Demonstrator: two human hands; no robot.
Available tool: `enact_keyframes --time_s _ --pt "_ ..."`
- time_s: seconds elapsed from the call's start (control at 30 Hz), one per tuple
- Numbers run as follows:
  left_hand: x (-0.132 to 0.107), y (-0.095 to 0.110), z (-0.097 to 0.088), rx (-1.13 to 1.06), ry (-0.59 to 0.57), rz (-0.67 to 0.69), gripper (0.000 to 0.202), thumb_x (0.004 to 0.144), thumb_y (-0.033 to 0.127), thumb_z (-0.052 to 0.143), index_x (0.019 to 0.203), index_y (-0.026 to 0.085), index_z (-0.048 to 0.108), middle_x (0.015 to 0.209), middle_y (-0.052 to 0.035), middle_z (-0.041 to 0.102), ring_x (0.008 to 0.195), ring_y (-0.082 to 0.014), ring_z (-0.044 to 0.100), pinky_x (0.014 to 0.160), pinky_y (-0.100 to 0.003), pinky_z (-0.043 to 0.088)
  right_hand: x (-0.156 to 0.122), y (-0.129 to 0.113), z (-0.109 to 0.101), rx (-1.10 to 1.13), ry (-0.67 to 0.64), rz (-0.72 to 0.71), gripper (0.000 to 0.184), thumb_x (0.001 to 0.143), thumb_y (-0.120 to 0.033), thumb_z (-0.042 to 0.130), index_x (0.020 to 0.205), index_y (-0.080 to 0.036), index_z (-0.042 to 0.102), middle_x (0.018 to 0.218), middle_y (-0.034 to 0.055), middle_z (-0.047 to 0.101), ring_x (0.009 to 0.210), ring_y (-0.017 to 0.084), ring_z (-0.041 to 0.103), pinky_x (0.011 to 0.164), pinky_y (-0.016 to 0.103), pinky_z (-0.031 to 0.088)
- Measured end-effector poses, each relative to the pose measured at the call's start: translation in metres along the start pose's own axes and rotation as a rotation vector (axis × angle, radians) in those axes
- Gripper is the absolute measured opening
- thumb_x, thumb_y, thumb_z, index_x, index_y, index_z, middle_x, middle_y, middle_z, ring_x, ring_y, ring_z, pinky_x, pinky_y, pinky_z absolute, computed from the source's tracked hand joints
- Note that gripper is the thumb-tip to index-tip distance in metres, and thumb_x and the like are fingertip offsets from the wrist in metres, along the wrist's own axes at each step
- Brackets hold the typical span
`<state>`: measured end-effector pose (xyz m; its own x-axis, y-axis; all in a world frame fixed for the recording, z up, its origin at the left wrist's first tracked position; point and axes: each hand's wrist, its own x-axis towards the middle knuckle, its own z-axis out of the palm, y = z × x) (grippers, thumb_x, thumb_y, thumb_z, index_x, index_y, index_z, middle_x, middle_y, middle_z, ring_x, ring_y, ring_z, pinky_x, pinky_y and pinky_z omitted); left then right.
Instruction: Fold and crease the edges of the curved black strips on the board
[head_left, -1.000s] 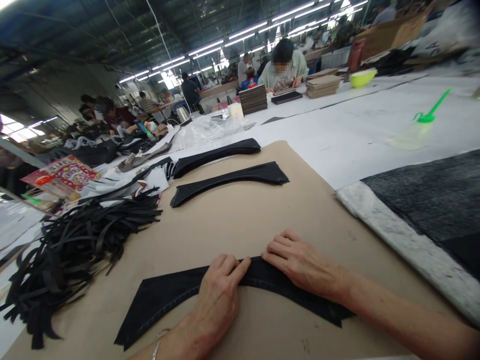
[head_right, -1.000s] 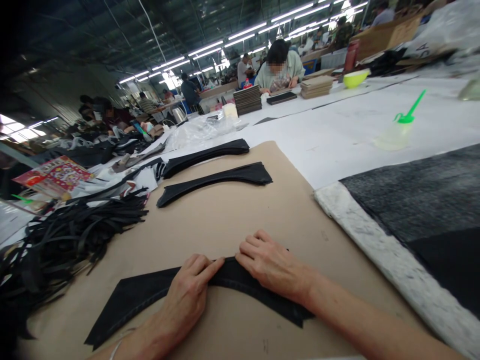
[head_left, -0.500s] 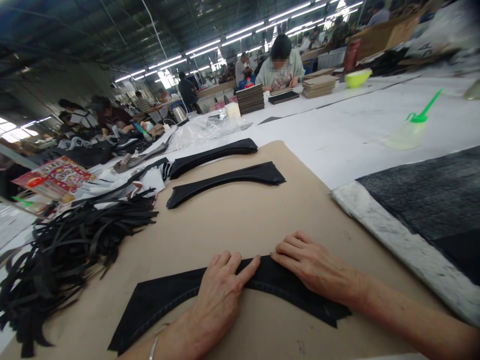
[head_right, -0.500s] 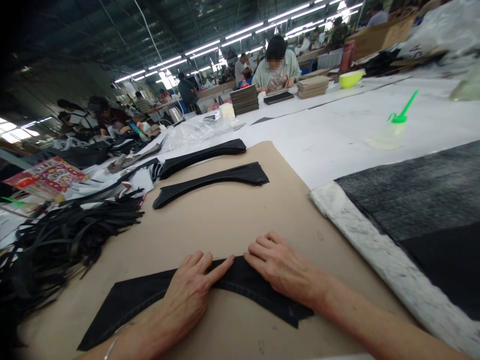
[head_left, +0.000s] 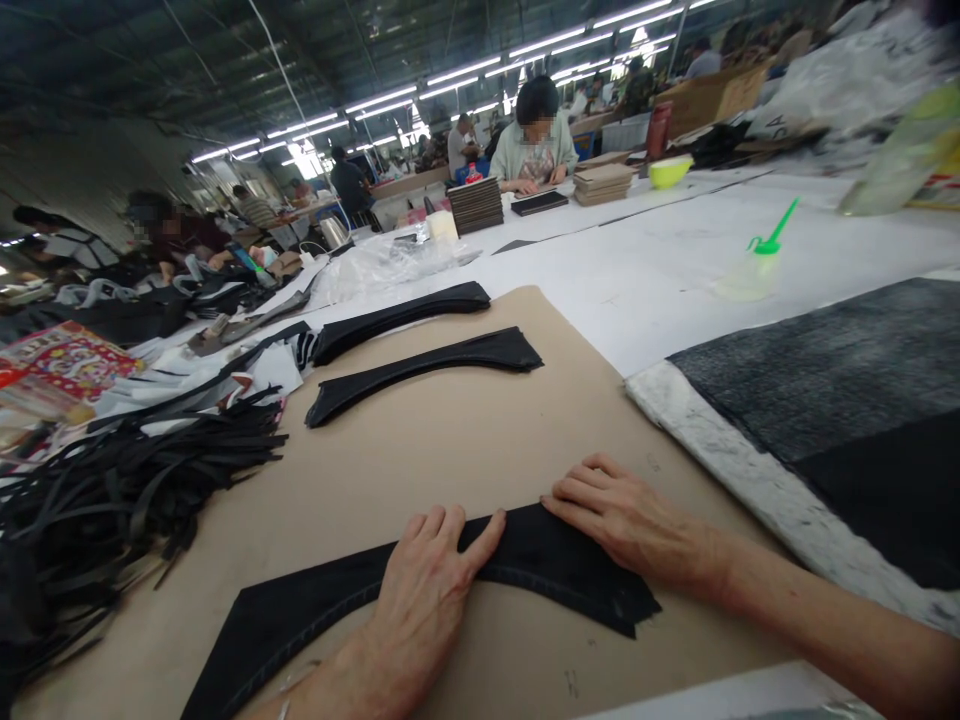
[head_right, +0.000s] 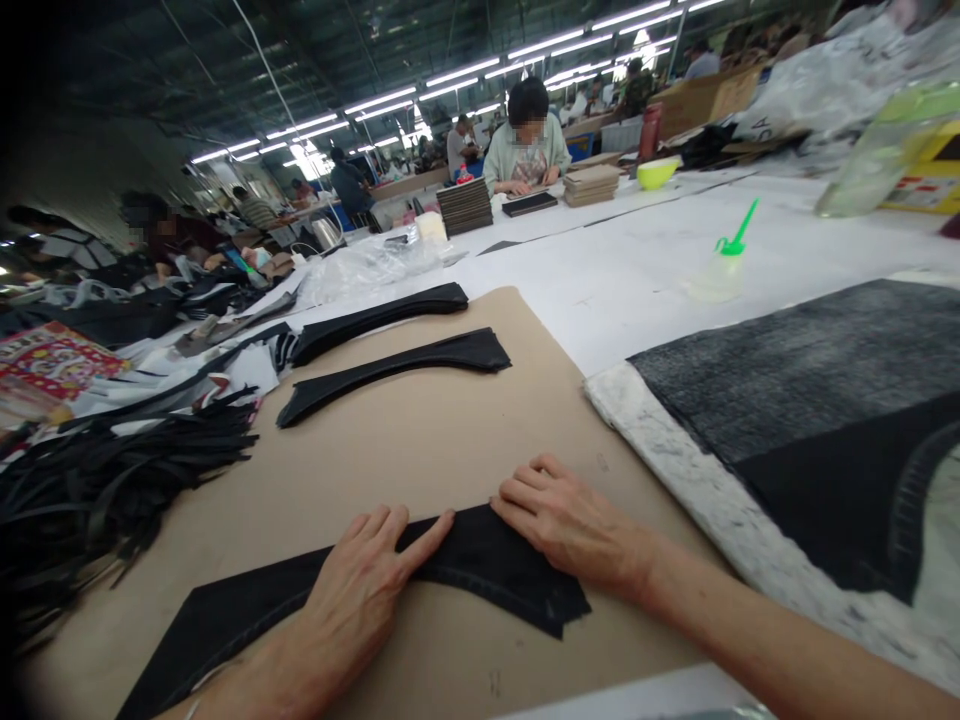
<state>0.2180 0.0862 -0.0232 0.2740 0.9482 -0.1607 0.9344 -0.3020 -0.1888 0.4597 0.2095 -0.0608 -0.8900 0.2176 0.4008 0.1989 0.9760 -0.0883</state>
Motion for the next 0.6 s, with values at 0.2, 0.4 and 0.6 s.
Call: enact_keyframes --time_s 0.2,0.4,0.6 --pt "-0.001 0.003 0.005 0.058 0.032 0.001 0.075 0.082 -0.003 0.037 0.147 0.032 0.03 0.102 -0.0066 0.056 0.09 -0.0234 0.053 0.079 -0.039 0.047 -0.011 0.0 -0.006 -0.027 -0.022 0.03 0.028 0.096 -0.007 0.04 0.118 -0.011 0.058 0.097 0.0104 0.061 0.089 0.022 0.053 0.084 0.04 0.04" --pt "-0.002 0.007 0.01 0.068 0.066 -0.012 0.079 0.08 -0.005 0.038 0.147 0.036 0.029 0.103 -0.0053 0.056 0.089 -0.0225 0.053 0.08 -0.038 0.047 -0.025 0.004 -0.015 -0.05 -0.041 0.058 0.031 0.097 -0.005 0.035 0.118 -0.011 0.057 0.099 0.0104 0.061 0.089 0.022 0.054 0.085 0.041 0.039" --pt "-0.002 0.009 0.009 0.06 0.073 -0.019 0.081 0.079 -0.006 0.037 0.148 0.036 0.027 0.103 -0.0054 0.056 0.09 -0.022 0.054 0.082 -0.038 0.047 -0.029 0.004 -0.024 -0.121 -0.01 0.122 0.036 0.089 0.002 0.035 0.112 -0.011 0.06 0.098 0.0109 0.06 0.09 0.023 0.055 0.085 0.042 0.039"
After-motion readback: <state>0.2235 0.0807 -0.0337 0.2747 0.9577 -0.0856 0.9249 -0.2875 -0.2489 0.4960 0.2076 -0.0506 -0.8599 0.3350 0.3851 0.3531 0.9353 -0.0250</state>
